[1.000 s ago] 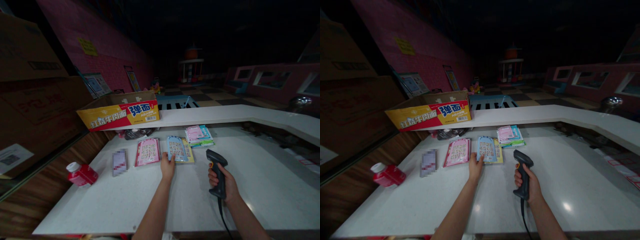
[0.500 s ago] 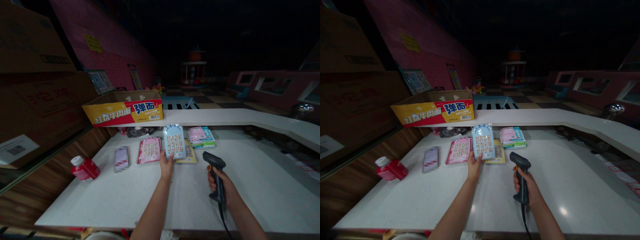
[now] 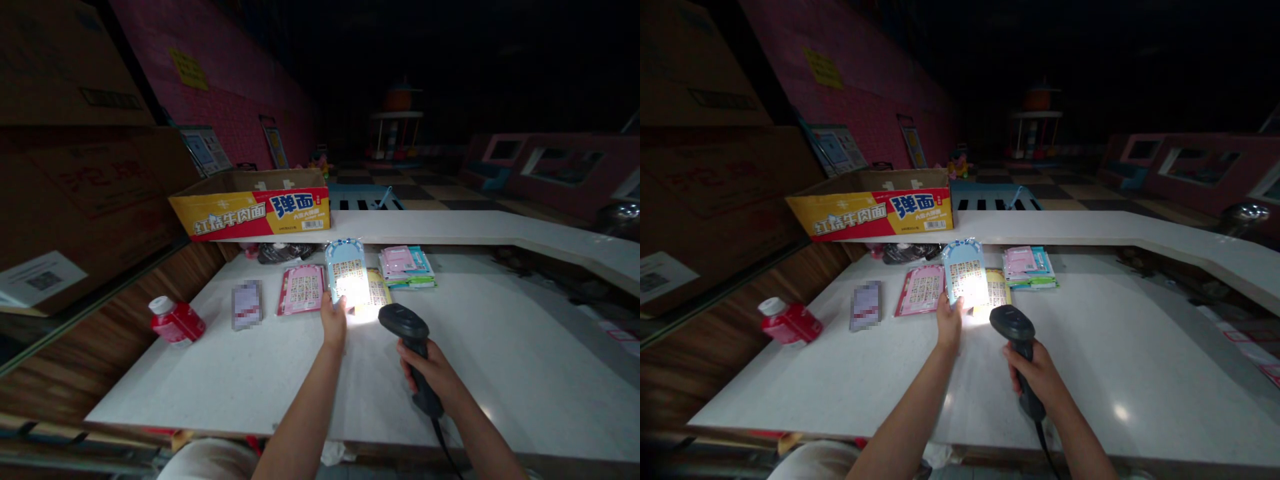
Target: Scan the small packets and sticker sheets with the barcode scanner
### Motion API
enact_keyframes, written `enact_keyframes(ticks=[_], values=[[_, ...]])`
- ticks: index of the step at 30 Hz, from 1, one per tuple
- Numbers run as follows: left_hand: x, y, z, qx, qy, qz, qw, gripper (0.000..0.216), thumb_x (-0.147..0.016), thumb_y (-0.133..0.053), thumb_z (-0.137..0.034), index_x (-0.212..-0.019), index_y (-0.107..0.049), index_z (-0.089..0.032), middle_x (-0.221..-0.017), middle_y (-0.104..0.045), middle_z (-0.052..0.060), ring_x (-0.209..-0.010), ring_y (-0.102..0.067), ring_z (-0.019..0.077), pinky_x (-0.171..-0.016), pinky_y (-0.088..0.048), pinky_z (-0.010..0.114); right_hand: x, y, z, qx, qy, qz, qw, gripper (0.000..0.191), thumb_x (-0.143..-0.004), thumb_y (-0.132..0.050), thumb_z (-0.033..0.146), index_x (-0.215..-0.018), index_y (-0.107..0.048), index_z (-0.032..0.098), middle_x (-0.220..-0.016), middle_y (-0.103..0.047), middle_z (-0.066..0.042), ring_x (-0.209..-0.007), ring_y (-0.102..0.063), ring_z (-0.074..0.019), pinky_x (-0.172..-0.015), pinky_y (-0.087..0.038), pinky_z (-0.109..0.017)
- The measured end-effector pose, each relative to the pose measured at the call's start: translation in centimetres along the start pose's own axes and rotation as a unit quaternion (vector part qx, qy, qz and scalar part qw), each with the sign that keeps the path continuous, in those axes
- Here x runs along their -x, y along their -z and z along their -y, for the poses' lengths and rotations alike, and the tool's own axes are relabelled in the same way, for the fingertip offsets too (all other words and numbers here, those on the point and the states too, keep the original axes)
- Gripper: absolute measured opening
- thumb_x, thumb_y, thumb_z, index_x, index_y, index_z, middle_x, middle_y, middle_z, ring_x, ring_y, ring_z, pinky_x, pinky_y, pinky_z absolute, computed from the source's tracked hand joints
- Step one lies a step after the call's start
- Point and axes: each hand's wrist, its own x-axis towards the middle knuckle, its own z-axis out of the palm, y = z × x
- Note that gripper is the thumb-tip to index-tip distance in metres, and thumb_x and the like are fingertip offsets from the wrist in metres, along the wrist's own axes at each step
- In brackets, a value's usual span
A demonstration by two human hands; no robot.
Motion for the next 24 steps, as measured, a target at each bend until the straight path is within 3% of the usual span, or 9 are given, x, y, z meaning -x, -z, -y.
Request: enact_keyframes(ticks=[6,11,16,24], values=[[-0.1,0.0,0.4,0.025,0.001,0.012,1.0,0.032,-0.08,-0.065,-0.043,-0.096,-0.052,-0.019,-0.103,-0.067,0.008,-0.093,-0.067,0.0201,-0.08,-0.06,0.036,0.1,0.4,-0.2,-0.004,-0.009,-0.008,1.0,0.05,-0.061,-0.08,0.06,-0.078,-0.058,0.019,-0.048,-0.055,0.005,-0.034,-0.047,-0.0116,-0.032,-0.037,-0.023],[-0.3,0.2,0.8,-0.019,-0.005,0.006,1.0,0.034,-0.08,-0.064,-0.048,-0.094,-0.052,-0.019,-0.1,-0.067,0.007,-0.093,-0.066,0.0204,-0.081,-0.059,0.037,-0.9,1.6,-0.9,-0.032,-0.006,-0.021,0.999,0.047,-0.064,-0.081,0.055,-0.083,-0.059,0.019,-0.05,-0.056,0.005,-0.035,-0.048,-0.0113,-0.032,-0.037,-0.022],[-0.3,0.4,0.7,-0.055,-0.027,-0.002,0.998,0.03,-0.082,-0.062,-0.044,-0.096,-0.054,-0.019,-0.101,-0.068,0.008,-0.097,-0.065,0.0213,-0.087,-0.056,0.039,-2.6,4.1,-1.1,-0.14,-0.027,-0.026,0.989,0.049,-0.064,-0.081,0.057,-0.087,-0.061,0.019,-0.051,-0.055,0.004,-0.036,-0.046,-0.0095,-0.033,-0.035,-0.02],[0.1,0.1,0.3,-0.078,-0.035,0.015,0.996,0.024,-0.083,-0.058,-0.041,-0.093,-0.053,-0.02,-0.095,-0.068,0.005,-0.09,-0.065,0.0194,-0.082,-0.055,0.034,-3.7,6.8,-2.7,-0.304,-0.038,0.01,0.952,0.037,-0.07,-0.079,0.049,-0.085,-0.062,0.019,-0.054,-0.047,0.005,-0.04,-0.037,-0.0063,-0.036,-0.032,-0.016]])
